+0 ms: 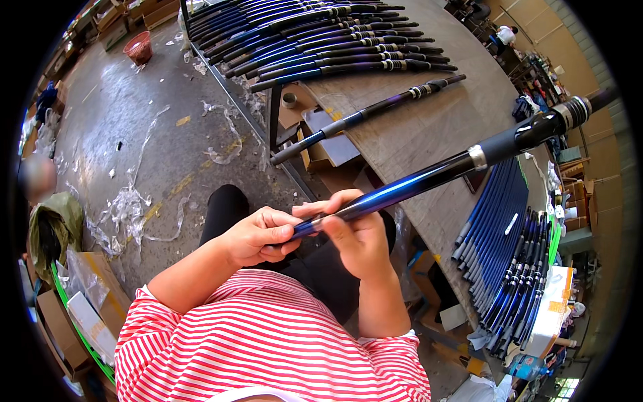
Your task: The person handles several blue fishing pole sections on a table, uses a white marker to write on one section, and then lifts two assembled poles.
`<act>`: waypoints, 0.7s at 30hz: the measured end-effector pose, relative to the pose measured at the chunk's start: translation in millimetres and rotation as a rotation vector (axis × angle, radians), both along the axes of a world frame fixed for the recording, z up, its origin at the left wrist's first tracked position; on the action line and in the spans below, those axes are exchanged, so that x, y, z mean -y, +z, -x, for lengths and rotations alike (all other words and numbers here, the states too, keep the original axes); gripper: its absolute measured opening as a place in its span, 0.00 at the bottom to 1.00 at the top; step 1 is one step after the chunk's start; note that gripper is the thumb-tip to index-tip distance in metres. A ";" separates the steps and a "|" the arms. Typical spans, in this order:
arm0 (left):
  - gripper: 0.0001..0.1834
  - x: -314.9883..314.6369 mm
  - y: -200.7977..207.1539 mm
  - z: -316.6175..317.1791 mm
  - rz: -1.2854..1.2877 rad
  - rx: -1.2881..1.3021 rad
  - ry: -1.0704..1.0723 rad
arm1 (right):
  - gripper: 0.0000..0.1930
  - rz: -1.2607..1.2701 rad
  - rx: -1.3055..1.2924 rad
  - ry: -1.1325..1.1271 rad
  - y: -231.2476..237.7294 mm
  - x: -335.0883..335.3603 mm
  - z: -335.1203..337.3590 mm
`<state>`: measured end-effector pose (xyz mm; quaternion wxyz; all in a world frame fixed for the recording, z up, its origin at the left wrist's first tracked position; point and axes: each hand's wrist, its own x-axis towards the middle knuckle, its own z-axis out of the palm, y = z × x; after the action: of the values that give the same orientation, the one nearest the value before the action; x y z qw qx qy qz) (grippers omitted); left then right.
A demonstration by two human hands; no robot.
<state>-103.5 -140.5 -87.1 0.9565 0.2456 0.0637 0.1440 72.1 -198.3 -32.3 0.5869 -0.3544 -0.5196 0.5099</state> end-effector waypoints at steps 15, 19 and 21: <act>0.25 -7.0 -34.0 137.4 -0.585 -0.636 0.198 | 0.14 0.075 0.040 -0.430 62.3 -45.8 -84.8; 0.28 7.0 -7.5 227.0 -0.724 -0.991 0.287 | 0.15 0.232 -0.049 -0.571 47.3 -85.0 -182.9; 0.27 7.7 21.2 234.6 -0.759 -1.061 0.313 | 0.14 0.258 -0.111 -0.521 28.4 -106.2 -180.7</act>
<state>-338.1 -148.2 -65.9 0.6107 0.5903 0.5051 0.1533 252.8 -92.1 -4.0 0.6758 -0.5189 -0.3090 0.4226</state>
